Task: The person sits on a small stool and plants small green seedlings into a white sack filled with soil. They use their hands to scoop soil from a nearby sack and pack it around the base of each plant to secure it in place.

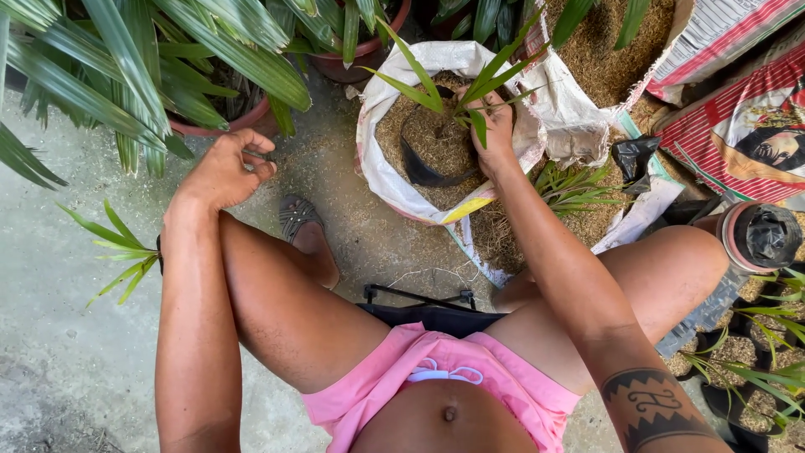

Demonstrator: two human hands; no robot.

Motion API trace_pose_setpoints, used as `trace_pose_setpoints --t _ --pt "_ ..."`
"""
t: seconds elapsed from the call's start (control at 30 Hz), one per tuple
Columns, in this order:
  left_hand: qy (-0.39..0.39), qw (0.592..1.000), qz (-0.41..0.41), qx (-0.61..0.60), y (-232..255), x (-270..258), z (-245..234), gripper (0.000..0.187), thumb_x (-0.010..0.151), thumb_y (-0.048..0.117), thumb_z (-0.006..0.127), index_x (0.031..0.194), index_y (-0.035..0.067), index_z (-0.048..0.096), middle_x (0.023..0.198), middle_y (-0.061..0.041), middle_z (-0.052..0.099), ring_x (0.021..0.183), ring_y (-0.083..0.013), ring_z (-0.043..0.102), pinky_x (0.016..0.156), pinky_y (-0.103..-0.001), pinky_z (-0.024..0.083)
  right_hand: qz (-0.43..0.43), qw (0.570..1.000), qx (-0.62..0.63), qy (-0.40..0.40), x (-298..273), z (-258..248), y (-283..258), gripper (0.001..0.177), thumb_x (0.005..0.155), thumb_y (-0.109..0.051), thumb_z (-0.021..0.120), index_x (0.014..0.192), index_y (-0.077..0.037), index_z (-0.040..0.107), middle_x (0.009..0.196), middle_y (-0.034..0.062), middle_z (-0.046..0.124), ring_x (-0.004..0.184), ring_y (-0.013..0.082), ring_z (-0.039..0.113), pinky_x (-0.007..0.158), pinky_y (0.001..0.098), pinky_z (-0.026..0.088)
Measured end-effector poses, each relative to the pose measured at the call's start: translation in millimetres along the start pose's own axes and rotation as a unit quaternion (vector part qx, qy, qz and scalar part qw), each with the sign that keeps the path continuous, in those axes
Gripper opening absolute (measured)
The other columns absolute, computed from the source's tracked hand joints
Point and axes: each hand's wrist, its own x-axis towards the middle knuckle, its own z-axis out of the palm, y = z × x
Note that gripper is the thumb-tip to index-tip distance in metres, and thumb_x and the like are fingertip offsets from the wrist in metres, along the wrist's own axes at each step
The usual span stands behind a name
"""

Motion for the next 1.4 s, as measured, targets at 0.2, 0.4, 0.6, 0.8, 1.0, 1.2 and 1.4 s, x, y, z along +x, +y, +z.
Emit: trace_pose_setpoints --t 0.2,0.4,0.6,0.8,1.0,1.2,1.4 --pt "0.001 1.000 0.003 0.005 4.6 -0.4 -0.8 0.036 0.089 0.001 0.076 0.123 -0.007 0.067 0.116 -0.032 0.066 0.107 -0.0428 0.068 0.084 -0.050 0.057 -0.019 0.996 -0.035 -0.082 -3.7 -10.7 -8.6 0.035 0.115 -0.026 0.045 0.132 -0.001 0.061 0.125 0.0264 0.065 0.129 0.0442 0.055 0.111 0.0665 0.039" --pt "-0.001 1.000 -0.001 0.008 5.8 -0.8 -0.2 0.037 0.090 0.004 0.078 0.123 -0.008 0.067 0.117 -0.032 0.065 0.107 -0.0430 0.068 0.085 -0.051 0.057 -0.051 0.959 -0.227 -0.161 -16.5 -33.9 -25.1 0.033 0.103 -0.007 0.057 0.135 -0.001 0.061 0.137 0.0239 0.059 0.134 0.0482 0.047 0.113 0.0669 0.034" --pt "-0.005 1.000 -0.008 0.015 10.5 -1.7 -0.8 0.036 0.091 0.003 0.077 0.123 -0.009 0.066 0.117 -0.033 0.065 0.108 -0.0439 0.067 0.087 -0.052 0.056 -0.094 0.888 -0.420 -0.164 -35.2 -20.5 -70.1 0.025 0.097 -0.016 0.075 0.117 0.000 0.074 0.117 0.0263 0.060 0.103 0.0455 0.062 0.091 0.0581 0.050" --pt "-0.005 1.000 -0.010 0.015 7.9 0.8 -0.3 0.036 0.091 0.004 0.077 0.123 -0.008 0.066 0.117 -0.032 0.066 0.107 -0.0424 0.067 0.086 -0.051 0.056 -0.110 0.907 -0.369 -0.170 -13.1 -14.4 -55.0 0.023 0.100 -0.010 0.072 0.110 0.010 0.069 0.095 0.0278 0.060 0.085 0.0474 0.065 0.080 0.0550 0.055" --pt "-0.026 0.999 -0.030 0.024 5.1 2.9 -3.6 0.031 0.093 0.009 0.073 0.123 0.000 0.065 0.115 -0.020 0.067 0.104 -0.0299 0.067 0.085 -0.043 0.054 -0.092 0.924 -0.292 -0.227 7.4 -10.7 -41.1 0.036 0.091 0.013 0.063 0.127 0.007 0.064 0.109 0.0265 0.069 0.095 0.0417 0.067 0.081 0.0520 0.056" --pt "-0.055 0.995 -0.078 0.037 19.3 1.5 -6.8 0.028 0.096 0.010 0.067 0.123 0.009 0.063 0.121 -0.008 0.067 0.105 -0.0180 0.064 0.089 -0.035 0.053 -0.103 0.857 -0.415 -0.286 16.0 -6.2 -40.6 0.047 0.084 0.014 0.064 0.128 -0.004 0.067 0.141 0.0194 0.060 0.129 0.0390 0.057 0.107 0.0583 0.045" --pt "-0.045 0.996 -0.072 0.032 16.6 -0.7 -7.2 0.028 0.095 0.010 0.067 0.123 0.010 0.063 0.117 -0.007 0.067 0.104 -0.0170 0.064 0.085 -0.035 0.052 -0.179 0.767 -0.531 -0.312 15.4 -17.5 -39.6 0.028 0.095 0.000 0.067 0.122 -0.005 0.069 0.131 0.0213 0.064 0.112 0.0407 0.062 0.087 0.0480 0.058"
